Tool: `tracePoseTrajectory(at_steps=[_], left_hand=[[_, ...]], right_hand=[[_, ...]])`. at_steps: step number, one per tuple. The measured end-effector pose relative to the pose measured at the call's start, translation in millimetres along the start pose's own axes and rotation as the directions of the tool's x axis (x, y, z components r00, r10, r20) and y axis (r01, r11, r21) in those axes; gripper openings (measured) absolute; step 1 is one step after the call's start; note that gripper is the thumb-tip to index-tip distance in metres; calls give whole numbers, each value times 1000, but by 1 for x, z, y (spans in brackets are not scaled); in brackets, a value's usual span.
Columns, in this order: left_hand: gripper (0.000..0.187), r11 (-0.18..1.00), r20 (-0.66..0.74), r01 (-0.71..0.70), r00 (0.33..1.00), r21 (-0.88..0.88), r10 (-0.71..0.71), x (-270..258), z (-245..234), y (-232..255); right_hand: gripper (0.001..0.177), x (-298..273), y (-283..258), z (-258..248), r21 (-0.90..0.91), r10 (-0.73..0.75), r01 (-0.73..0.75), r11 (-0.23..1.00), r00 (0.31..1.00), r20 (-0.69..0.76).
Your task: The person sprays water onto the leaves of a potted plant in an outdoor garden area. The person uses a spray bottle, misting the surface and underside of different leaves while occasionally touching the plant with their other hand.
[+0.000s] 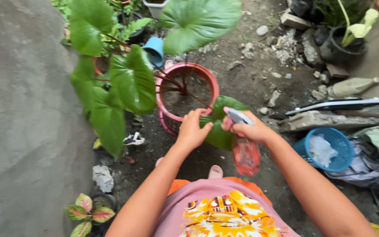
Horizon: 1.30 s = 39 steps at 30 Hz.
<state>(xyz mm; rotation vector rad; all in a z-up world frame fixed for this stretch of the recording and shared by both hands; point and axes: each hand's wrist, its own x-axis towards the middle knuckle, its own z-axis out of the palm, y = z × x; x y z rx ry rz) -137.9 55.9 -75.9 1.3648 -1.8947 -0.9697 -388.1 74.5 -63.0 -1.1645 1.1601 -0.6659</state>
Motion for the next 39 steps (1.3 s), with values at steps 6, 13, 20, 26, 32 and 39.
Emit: tracePoseTrajectory(at_steps=[6, 13, 20, 26, 32, 39], left_hand=[[47, 999, -57, 4, 998, -48, -7, 10, 54, 27], [63, 976, -4, 112, 993, -187, -114, 3, 76, 68], [99, 963, -6, 198, 979, -182, -203, -10, 109, 118], [78, 593, 346, 287, 938, -752, -15, -3, 98, 78], [81, 28, 594, 614, 750, -789, 290, 19, 58, 59], [99, 354, 495, 456, 868, -817, 25, 49, 56, 43]], right_hand=[[14, 6, -14, -47, -34, -155, 155, 987, 988, -10], [15, 7, -36, -68, 10, -133, 133, 991, 990, -44], [19, 15, -37, -51, 104, -219, 223, 969, 974, -54], [54, 20, -65, -48, 281, -87, 33, 959, 980, 181], [78, 34, -98, -30, 503, -78, -71, 861, 960, 270], [29, 62, -97, -42, 178, -168, 160, 971, 986, 26]])
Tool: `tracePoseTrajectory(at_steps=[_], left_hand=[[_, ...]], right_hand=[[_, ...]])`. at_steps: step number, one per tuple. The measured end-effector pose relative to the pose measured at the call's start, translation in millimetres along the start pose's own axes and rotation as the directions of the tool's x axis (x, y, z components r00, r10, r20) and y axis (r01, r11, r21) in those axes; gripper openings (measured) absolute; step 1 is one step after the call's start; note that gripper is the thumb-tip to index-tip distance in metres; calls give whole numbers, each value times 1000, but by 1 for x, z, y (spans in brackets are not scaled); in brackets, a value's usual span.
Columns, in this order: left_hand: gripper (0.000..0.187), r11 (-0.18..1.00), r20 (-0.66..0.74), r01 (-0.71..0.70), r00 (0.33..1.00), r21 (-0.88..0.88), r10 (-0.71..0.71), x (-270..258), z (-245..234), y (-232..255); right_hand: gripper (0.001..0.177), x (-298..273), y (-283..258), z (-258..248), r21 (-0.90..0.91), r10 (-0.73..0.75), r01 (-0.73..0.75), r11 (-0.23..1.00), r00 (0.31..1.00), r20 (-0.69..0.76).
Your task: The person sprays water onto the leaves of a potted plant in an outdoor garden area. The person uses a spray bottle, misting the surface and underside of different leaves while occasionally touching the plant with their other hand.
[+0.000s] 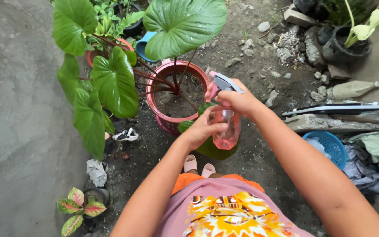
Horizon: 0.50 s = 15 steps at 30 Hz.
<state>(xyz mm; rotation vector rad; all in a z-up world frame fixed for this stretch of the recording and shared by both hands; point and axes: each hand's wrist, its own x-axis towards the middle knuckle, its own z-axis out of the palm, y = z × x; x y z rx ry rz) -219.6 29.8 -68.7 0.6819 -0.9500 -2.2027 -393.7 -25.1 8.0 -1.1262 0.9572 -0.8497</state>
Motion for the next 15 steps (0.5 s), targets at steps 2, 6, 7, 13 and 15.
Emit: tracePoseTrajectory(at_steps=[2, 6, 7, 13, 15], left_hand=[[102, 990, -38, -34, 998, 136, 39, 3, 3, 0], [102, 909, -224, -140, 944, 392, 242, 18, 17, -12], [102, 911, -223, -138, 945, 389, 239, 21, 17, -14], [83, 920, -186, -138, 958, 368, 218, 28, 8, -5], [81, 971, -85, -121, 986, 205, 141, 25, 8, -1]], right_hand=[[31, 2, 3, 1, -99, 17, -26, 995, 996, -93], [25, 17, 15, -1, -193, 5, -52, 980, 971, -237], [25, 18, 18, -2, -192, 8, -56, 980, 971, -240], [32, 26, 14, -11, -155, 90, -114, 981, 984, -152], [36, 22, 9, -14, -134, 111, -114, 984, 993, -26]])
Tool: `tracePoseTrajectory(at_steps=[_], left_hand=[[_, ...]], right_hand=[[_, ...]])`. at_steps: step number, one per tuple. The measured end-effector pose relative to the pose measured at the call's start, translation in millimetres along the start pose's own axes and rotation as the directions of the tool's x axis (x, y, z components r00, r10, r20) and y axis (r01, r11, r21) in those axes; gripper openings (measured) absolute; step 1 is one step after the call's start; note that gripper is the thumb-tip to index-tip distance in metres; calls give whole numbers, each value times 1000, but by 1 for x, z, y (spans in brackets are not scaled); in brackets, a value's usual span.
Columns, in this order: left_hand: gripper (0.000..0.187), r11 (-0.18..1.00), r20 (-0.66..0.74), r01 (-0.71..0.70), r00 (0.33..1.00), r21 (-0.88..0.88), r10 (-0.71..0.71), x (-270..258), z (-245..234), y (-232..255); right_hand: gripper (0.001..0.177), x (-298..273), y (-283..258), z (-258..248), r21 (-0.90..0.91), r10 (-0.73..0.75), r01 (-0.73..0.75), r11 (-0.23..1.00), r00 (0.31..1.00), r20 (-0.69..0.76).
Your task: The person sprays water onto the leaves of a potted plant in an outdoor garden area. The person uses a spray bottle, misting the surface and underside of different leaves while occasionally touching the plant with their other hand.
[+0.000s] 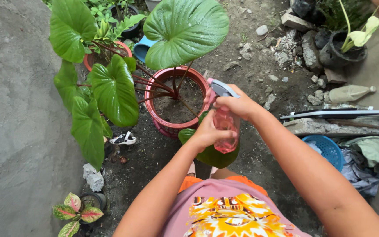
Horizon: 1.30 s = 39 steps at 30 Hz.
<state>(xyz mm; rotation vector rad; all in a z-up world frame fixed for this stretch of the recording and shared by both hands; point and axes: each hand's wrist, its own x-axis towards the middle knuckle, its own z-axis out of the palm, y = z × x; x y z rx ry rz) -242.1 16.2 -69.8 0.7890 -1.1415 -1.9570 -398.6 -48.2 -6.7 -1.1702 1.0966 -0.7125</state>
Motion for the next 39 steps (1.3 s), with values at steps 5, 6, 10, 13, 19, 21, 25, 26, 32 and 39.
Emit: tracePoseTrajectory(at_steps=[5, 6, 10, 13, 19, 21, 25, 26, 32, 39], left_hand=[[65, 992, 170, 90, 983, -84, -75, 0, -2, 8], [62, 983, 225, 120, 970, -137, -87, 2, -1, 7], [59, 950, 283, 141, 957, -280, -59, 16, 8, 1], [59, 917, 237, 170, 968, -361, -86, 31, 24, -10], [57, 935, 46, 24, 999, -354, -9, 86, 77, -27], [65, 988, -306, -151, 942, -13, 139, 112, 107, -32], [77, 910, -587, -99, 735, 402, 339, 148, 162, -31], [78, 830, -672, 82, 634, 552, 383, 155, 177, -30], [81, 789, -659, 71, 598, 611, 457, 171, 190, -25], [55, 852, -317, -287, 936, -439, 152, 157, 142, -27]], right_hand=[[57, -2, -13, -10, 159, 5, -44, 986, 971, 241], [74, -2, -15, -13, 243, 30, -103, 964, 957, 289], [82, 5, -17, -32, 250, -3, -98, 963, 927, 375], [80, 11, -13, -58, 310, 13, -176, 934, 885, 465], [60, 28, 7, -128, 89, 146, -180, 980, 943, 298], [32, 30, 11, -144, -110, -57, 77, 991, 983, 173], [20, 21, 21, -162, -273, -187, 136, 952, 968, -170], [20, 23, 22, -167, -344, -294, 205, 916, 927, -231], [23, 28, -7, -216, -80, -116, 110, 991, 990, -76], [40, 3, -53, -232, 268, -6, -113, 957, 912, 409]])
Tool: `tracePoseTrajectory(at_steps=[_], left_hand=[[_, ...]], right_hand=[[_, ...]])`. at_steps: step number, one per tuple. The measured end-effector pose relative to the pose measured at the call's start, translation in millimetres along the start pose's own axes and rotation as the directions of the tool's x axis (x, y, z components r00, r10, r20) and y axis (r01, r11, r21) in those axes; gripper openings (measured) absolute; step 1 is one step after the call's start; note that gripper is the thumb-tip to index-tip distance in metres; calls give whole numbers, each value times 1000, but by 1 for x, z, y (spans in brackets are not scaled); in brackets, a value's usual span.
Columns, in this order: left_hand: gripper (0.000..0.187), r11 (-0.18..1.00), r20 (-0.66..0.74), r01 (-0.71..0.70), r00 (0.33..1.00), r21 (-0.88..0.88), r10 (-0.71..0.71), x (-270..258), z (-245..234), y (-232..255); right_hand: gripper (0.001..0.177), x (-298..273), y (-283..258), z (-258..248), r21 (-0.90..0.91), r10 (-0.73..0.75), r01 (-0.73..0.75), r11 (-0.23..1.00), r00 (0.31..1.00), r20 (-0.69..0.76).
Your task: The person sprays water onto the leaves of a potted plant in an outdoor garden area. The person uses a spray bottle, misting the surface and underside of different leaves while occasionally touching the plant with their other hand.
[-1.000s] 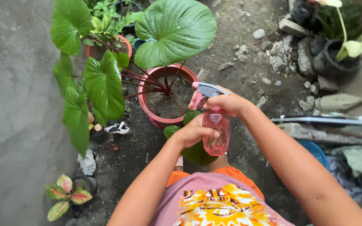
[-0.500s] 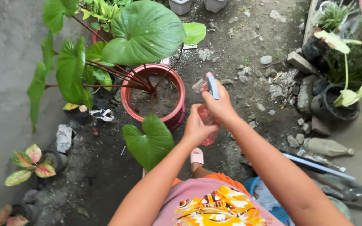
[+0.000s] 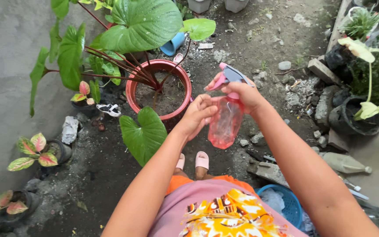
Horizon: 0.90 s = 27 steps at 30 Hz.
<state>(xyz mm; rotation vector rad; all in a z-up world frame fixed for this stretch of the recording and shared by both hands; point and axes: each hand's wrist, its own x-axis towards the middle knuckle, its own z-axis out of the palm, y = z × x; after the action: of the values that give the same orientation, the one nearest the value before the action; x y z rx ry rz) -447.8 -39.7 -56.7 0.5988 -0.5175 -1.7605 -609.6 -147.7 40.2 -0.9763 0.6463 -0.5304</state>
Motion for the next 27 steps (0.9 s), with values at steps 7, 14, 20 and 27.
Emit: tracePoseTrajectory(at_steps=[7, 14, 20, 27], left_hand=[[99, 981, 9, 106, 994, 165, -109, -19, 23, 36], [68, 874, -2, 135, 988, 466, -151, -24, 19, 19], [73, 530, -198, -9, 923, 848, 332, -22, 36, 15], [79, 145, -178, 108, 721, 984, 670, -28, 53, 21]], right_hand=[[40, 1, 10, 21, 18, -39, 38, 999, 999, 33], [50, 18, 33, 28, -109, -113, 116, 987, 993, 28], [31, 32, 56, 31, -352, -306, 208, 913, 919, -249], [24, 46, 68, 52, -404, -461, 294, 866, 782, -419]])
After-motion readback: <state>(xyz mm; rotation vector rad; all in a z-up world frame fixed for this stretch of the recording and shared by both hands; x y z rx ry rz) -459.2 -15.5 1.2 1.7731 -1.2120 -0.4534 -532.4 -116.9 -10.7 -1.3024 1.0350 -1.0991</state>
